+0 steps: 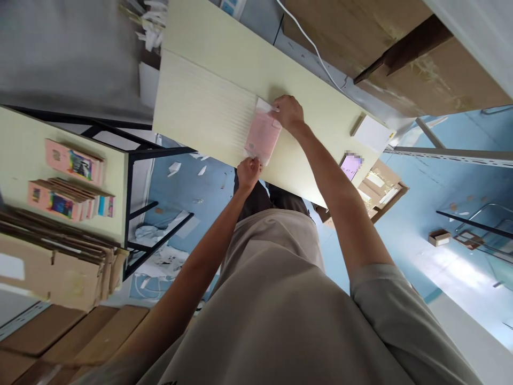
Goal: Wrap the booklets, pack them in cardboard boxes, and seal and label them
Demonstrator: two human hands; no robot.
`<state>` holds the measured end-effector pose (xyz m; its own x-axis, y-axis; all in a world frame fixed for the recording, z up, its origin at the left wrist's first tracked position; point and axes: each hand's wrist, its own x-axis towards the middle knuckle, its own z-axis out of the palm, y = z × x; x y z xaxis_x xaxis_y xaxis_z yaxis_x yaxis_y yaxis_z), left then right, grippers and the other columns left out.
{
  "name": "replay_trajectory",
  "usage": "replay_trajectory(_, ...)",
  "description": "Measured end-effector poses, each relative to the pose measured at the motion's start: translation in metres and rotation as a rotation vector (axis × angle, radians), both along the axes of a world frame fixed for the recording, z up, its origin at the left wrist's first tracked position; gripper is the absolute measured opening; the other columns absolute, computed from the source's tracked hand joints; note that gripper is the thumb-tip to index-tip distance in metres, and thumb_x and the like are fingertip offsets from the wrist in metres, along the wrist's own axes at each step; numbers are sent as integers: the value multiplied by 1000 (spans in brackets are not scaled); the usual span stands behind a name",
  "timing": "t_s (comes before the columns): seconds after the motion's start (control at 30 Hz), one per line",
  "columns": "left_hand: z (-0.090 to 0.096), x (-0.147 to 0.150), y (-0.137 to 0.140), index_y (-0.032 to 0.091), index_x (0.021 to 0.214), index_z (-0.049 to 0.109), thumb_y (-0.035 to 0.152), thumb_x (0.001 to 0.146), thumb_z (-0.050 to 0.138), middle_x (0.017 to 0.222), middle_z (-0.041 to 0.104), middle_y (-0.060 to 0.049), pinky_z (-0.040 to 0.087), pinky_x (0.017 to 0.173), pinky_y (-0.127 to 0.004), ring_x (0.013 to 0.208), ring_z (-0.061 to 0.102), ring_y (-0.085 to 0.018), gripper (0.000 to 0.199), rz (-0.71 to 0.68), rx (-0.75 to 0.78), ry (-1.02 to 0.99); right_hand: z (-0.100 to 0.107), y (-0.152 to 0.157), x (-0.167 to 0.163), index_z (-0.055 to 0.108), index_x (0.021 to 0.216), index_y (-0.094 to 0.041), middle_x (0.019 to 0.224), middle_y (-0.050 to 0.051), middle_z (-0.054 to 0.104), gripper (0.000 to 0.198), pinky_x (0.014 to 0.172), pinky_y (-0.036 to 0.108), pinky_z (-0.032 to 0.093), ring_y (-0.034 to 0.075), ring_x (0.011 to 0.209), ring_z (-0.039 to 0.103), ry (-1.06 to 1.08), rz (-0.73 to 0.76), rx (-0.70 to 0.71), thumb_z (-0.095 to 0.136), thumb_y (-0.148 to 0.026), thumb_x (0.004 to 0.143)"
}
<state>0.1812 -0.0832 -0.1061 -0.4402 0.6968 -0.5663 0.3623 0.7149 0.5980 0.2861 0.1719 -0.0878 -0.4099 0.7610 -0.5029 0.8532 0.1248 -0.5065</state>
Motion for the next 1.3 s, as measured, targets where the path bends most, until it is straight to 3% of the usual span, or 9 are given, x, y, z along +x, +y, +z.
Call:
replay_trajectory(0.2, 21, -22, 16, 22, 74, 77, 39, 112, 66, 85, 86, -13, 66, 104, -45, 95, 86, -33, 44, -190, -212, -27, 1, -25, -9, 75, 137, -21, 150, 17, 72, 35, 120, 58, 61, 39, 145, 65, -132, -96, 99, 77, -38, 107)
replay_trajectory(0.33, 24, -55, 30, 18, 117, 85, 36, 115, 61, 122, 87, -20, 62, 120, -55, 121, 83, -39, 31, -238, 11, 166, 11, -70, -2, 63, 160, -25, 171, 21, 54, 54, 125, 63, 61, 44, 162, 51, -84, 2, 207, 70, -52, 113)
replay_trajectory(0.4, 18, -71, 40, 18, 138, 80, 25, 112, 61, 149, 78, -21, 53, 134, -56, 145, 73, -39, 33, -291, 151, 215, 15, -101, 3, 65, 159, -24, 170, 21, 56, 48, 124, 61, 62, 43, 159, 52, -51, 56, 189, 65, -45, 116)
replay_trajectory(0.5, 9, -87, 53, 21, 147, 75, 19, 108, 64, 172, 62, -20, 42, 145, -56, 170, 51, -39, 41, -424, 203, 213, 16, -140, 10, 71, 155, -20, 170, 21, 60, 42, 123, 57, 63, 41, 155, 56, -49, 100, 139, 57, -25, 115)
replay_trajectory(0.67, 10, -99, 59, 22, 151, 74, 11, 103, 58, 178, 56, -18, 45, 143, -62, 173, 46, -39, 52, -588, 155, 250, 20, -169, 8, 69, 161, -15, 177, 22, 59, 51, 128, 58, 58, 40, 158, 56, -61, 85, 119, 56, -13, 113)
replay_trajectory(0.77, 22, -102, 59, 18, 155, 72, 6, 99, 56, 173, 61, -19, 43, 145, -59, 170, 50, -37, 59, -648, 185, 246, 34, -174, 6, 72, 158, -12, 167, 25, 65, 47, 130, 55, 55, 39, 155, 58, -66, 44, 124, 59, -15, 114)
replay_trajectory(1.0, 86, -83, 89, 18, 152, 74, 12, 103, 58, 161, 72, -18, 47, 144, -56, 159, 62, -35, 53, -789, 415, 132, 93, -175, 35, 88, 122, -25, 129, 20, 80, 29, 113, 55, 64, 40, 126, 74, 95, -254, 275, 63, -39, 117)
replay_trajectory(1.13, 142, -60, 137, 20, 153, 73, 17, 108, 58, 162, 72, -17, 49, 142, -53, 158, 63, -32, 48, -882, 628, 97, 136, -152, 57, 86, 108, -30, 119, 17, 82, 31, 102, 57, 68, 40, 115, 78, 161, -427, 451, 62, -48, 115)
replay_trajectory(1.3, 216, -28, 215, 24, 153, 73, 21, 113, 58, 164, 71, -14, 47, 143, -52, 160, 63, -30, 43, -943, 848, 86, 205, -98, 75, 83, 111, -29, 123, 16, 81, 43, 109, 56, 66, 39, 123, 77, 204, -521, 646, 54, -60, 118)
